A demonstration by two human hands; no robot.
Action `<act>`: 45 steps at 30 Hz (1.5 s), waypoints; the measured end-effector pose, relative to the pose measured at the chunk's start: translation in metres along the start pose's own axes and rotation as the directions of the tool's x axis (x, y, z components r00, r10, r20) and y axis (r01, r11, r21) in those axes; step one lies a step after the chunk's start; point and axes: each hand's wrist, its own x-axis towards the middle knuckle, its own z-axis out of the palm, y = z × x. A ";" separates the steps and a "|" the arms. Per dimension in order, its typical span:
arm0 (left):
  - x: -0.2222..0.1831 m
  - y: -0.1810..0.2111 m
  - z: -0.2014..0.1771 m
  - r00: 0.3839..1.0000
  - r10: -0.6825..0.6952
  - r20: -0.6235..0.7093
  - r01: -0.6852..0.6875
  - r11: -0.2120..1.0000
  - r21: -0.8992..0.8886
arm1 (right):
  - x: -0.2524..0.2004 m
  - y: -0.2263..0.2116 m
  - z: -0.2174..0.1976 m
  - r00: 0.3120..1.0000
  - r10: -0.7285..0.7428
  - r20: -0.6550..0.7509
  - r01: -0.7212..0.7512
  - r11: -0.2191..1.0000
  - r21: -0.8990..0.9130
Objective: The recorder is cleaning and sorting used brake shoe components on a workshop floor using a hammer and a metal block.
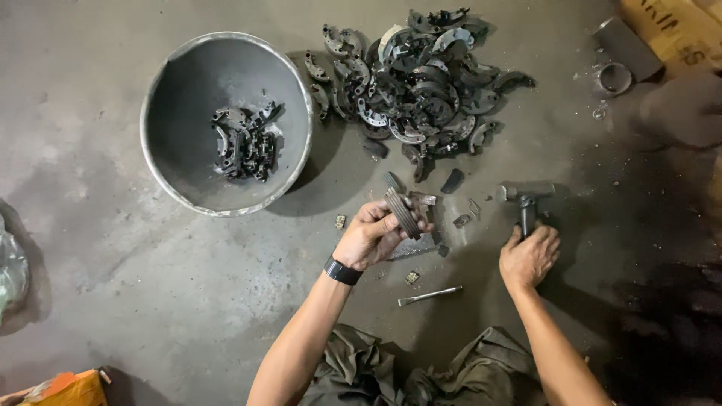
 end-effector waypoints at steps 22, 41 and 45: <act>0.013 0.131 -0.067 0.694 0.682 0.229 0.268 -0.540 0.798 | 0.000 0.000 0.000 0.999 0.034 -0.014 -0.033 0.999 0.034; 0.148 -0.024 -0.116 0.933 0.361 -0.002 0.149 -0.382 0.912 | 0.006 -0.003 -0.001 1.000 0.019 -0.021 -0.018 1.000 0.024; 0.103 -0.005 -0.071 0.817 -0.063 -0.573 0.409 0.765 0.498 | 0.006 -0.009 -0.007 0.999 0.052 0.012 -0.052 0.998 0.022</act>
